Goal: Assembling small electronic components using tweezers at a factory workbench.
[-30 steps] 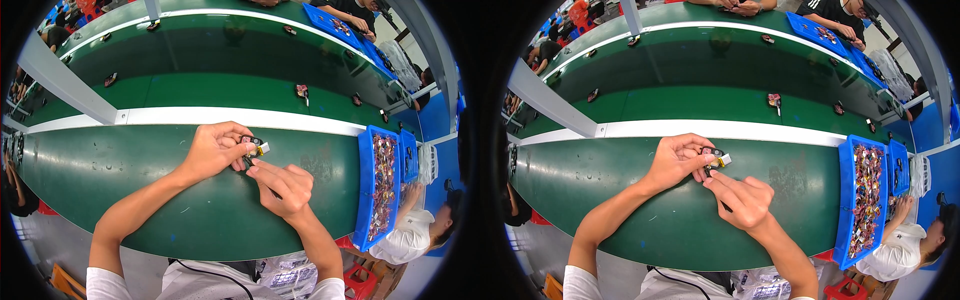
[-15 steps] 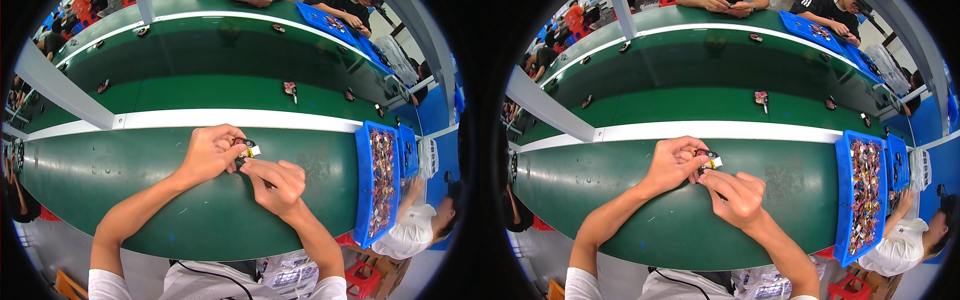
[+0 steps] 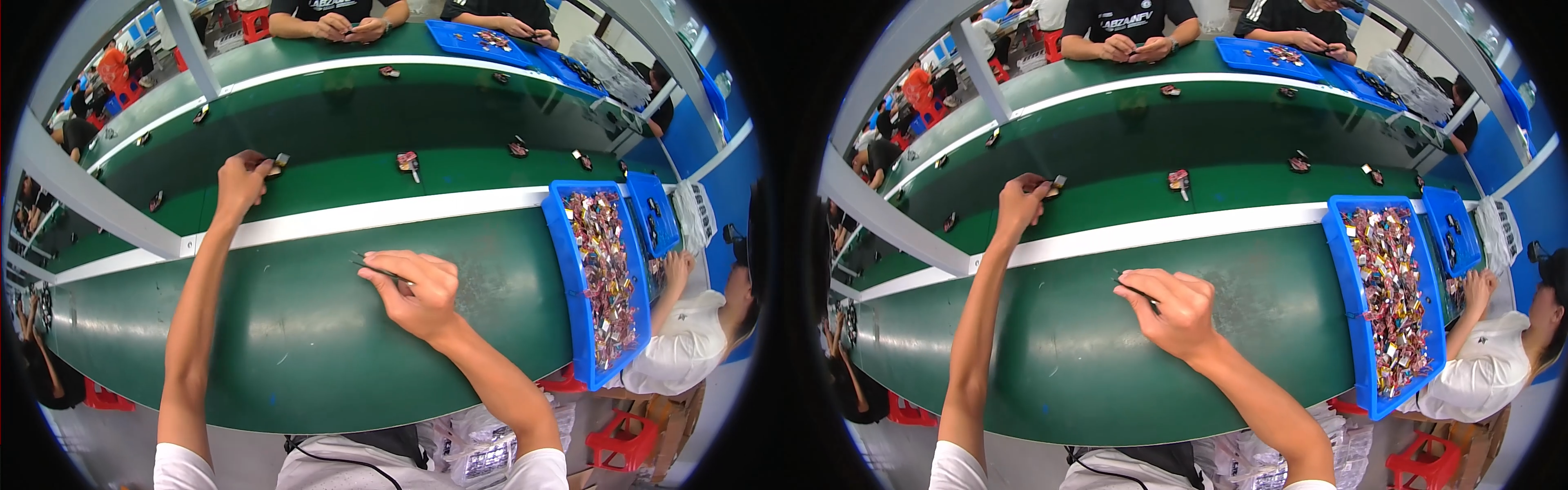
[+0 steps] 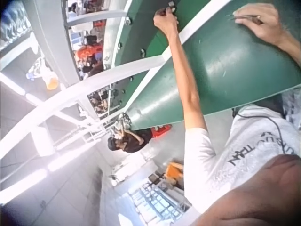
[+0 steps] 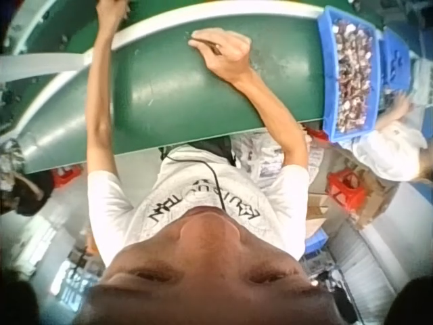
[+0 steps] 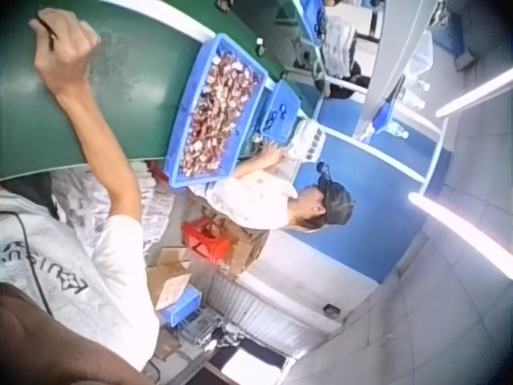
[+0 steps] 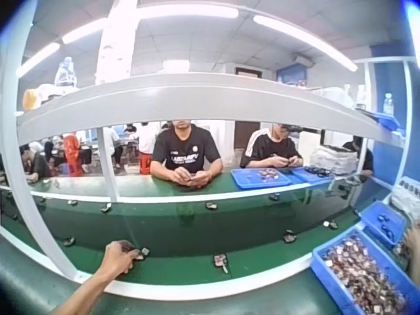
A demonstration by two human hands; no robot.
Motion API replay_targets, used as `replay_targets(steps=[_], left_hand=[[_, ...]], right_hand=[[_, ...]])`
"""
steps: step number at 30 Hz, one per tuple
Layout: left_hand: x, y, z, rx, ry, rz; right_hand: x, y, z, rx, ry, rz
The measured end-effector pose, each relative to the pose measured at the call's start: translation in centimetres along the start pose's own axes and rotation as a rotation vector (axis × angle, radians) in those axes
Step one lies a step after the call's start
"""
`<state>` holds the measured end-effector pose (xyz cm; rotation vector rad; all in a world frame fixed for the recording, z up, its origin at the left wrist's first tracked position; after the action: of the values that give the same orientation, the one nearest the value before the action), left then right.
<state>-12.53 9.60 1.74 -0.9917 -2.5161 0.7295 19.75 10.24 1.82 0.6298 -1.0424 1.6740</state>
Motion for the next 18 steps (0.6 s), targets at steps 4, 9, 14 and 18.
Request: replay_targets(steps=[4,9,14,18], left_hand=[[1.6,-0.5,0.1,0.590,0.236,-0.363],[2.5,4.9,-6.7,0.023,0.398,0.108],[2.8,11.8,-11.2,0.006,0.315,0.576],[3.3,13.4,-11.5,0.083,0.316,0.670]], right_hand=[[-0.1,0.9,-0.2,0.071,-0.012,-0.052],[-0.6,0.7,-0.1,0.060,-0.014,-0.018],[-0.8,0.7,-0.1,0.069,-0.003,-0.019],[-0.8,1.0,-0.2,0.081,-0.008,-0.018]])
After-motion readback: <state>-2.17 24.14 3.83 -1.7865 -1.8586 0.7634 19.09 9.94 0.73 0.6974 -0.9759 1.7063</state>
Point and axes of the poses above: each hand's wrist, its own x-axis towards the middle knuckle, its own y-axis out of the palm, z = x × y, the point moved 1 cm from there along x, towards the middle knuckle, and after that the axes turned 4 degrees about -z, right-handed, at the moved point
